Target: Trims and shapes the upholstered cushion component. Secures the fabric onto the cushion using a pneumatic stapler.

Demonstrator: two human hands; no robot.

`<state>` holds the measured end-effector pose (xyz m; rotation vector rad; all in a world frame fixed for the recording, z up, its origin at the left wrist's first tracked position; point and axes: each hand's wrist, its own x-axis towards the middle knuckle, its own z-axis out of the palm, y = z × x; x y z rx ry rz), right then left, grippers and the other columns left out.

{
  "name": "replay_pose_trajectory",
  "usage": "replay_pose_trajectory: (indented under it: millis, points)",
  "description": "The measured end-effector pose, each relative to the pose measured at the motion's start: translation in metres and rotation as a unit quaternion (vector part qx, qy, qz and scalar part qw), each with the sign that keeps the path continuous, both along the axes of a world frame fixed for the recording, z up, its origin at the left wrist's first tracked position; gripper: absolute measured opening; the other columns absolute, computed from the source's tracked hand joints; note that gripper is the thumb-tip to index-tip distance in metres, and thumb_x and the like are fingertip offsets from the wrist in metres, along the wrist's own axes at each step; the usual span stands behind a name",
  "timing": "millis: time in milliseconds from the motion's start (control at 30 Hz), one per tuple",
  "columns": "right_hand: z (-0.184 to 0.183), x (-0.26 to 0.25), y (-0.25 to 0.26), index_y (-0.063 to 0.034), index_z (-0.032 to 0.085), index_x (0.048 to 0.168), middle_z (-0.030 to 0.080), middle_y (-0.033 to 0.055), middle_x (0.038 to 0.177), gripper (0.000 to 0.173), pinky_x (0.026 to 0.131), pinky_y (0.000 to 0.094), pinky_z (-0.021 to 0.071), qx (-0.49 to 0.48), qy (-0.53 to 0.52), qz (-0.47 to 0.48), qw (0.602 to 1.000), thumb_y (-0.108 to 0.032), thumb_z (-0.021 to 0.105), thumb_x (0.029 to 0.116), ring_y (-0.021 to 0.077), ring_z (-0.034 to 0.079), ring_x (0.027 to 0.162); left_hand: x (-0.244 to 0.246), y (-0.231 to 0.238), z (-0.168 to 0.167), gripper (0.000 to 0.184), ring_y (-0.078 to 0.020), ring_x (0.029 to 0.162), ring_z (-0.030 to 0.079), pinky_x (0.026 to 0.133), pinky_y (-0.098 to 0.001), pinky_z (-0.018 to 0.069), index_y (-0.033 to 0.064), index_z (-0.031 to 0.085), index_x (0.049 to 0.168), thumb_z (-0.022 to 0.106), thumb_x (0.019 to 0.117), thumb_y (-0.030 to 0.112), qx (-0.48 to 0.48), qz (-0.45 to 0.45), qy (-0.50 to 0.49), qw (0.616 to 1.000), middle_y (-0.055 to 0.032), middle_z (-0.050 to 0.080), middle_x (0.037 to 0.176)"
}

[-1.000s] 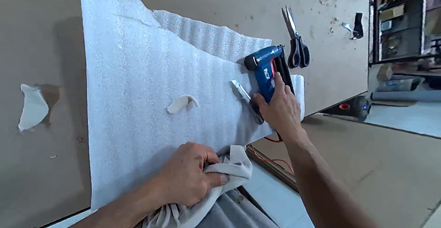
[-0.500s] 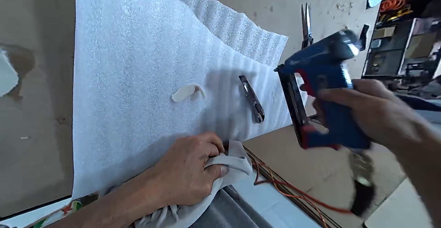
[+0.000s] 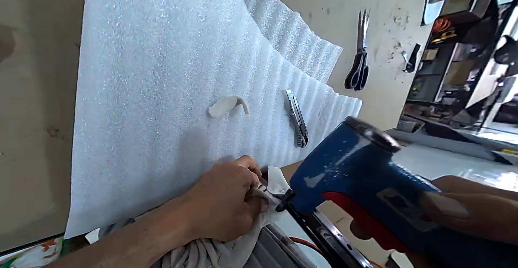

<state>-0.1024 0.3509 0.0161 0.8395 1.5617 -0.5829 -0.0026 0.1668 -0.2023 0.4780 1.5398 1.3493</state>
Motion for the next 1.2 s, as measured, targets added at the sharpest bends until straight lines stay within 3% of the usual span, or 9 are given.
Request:
replay_pose_trajectory:
  millis: [167,267,567,700,800,1200]
  points:
    - [-0.016,-0.002,-0.008,-0.0185,0.066,0.085,0.069,0.003,0.069,0.031,0.044,0.0303,0.0546,-0.017,-0.057,0.043,0.997,-0.036,0.043,0.096,0.0139,0.065,0.051,0.004,0.002,-0.007,0.018,-0.0112,0.08,0.06,0.067,-0.0352,0.051,0.0118,0.068,0.089,0.062,0.0957,0.028,0.027,0.025,0.018,0.999,-0.0019,0.064,0.115]
    - [-0.023,-0.004,-0.01,-0.0193,0.067,0.088,0.068,0.0036,0.07,0.033,0.043,0.0306,0.0546,-0.023,-0.082,0.043,0.995,-0.04,0.043,0.0969,0.0141,0.064,0.051,0.003,0.002,-0.01,0.018,-0.0095,0.079,0.06,0.067,-0.0331,0.0508,0.0124,0.07,0.094,0.061,0.0965,0.028,0.034,0.028,0.01,0.999,-0.0008,0.063,0.115]
    - [-0.03,-0.005,-0.013,-0.0199,0.067,0.09,0.069,0.0039,0.072,0.034,0.045,0.0292,0.0557,-0.022,-0.095,0.041,0.994,-0.043,0.044,0.097,0.0133,0.065,0.052,0.001,0.002,-0.012,0.018,-0.0073,0.077,0.059,0.066,-0.0304,0.0503,0.0125,0.069,0.089,0.06,0.0961,0.027,0.039,0.025,0.018,0.999,0.0004,0.063,0.111]
    - [-0.024,-0.004,-0.009,-0.0194,0.067,0.092,0.068,0.0043,0.072,0.034,0.044,0.0302,0.0554,0.004,-0.081,0.037,0.996,-0.045,0.045,0.0952,0.014,0.064,0.051,0.0,0.005,-0.011,0.024,-0.0067,0.077,0.059,0.067,-0.0316,0.0498,0.0146,0.07,0.091,0.06,0.0975,0.035,0.025,0.017,0.029,0.999,0.0032,0.064,0.109]
    - [-0.023,-0.002,-0.009,-0.0195,0.066,0.093,0.067,0.0043,0.071,0.034,0.043,0.0309,0.0552,-0.001,-0.085,0.035,0.996,-0.045,0.044,0.0958,0.0143,0.064,0.05,-0.003,0.008,-0.009,0.023,-0.0094,0.08,0.061,0.07,-0.0355,0.0503,0.0134,0.071,0.095,0.059,0.0969,0.033,0.01,0.006,0.013,1.0,0.0021,0.065,0.11]
    - [-0.026,0.004,-0.019,-0.0196,0.067,0.091,0.067,0.0036,0.069,0.034,0.043,0.0307,0.0552,-0.004,-0.089,0.032,0.995,-0.042,0.042,0.0978,0.014,0.064,0.05,-0.003,0.009,-0.008,0.024,-0.0132,0.083,0.062,0.07,-0.038,0.0508,0.0114,0.069,0.088,0.058,0.0963,0.031,0.003,-0.006,0.023,1.0,-0.0009,0.064,0.111]
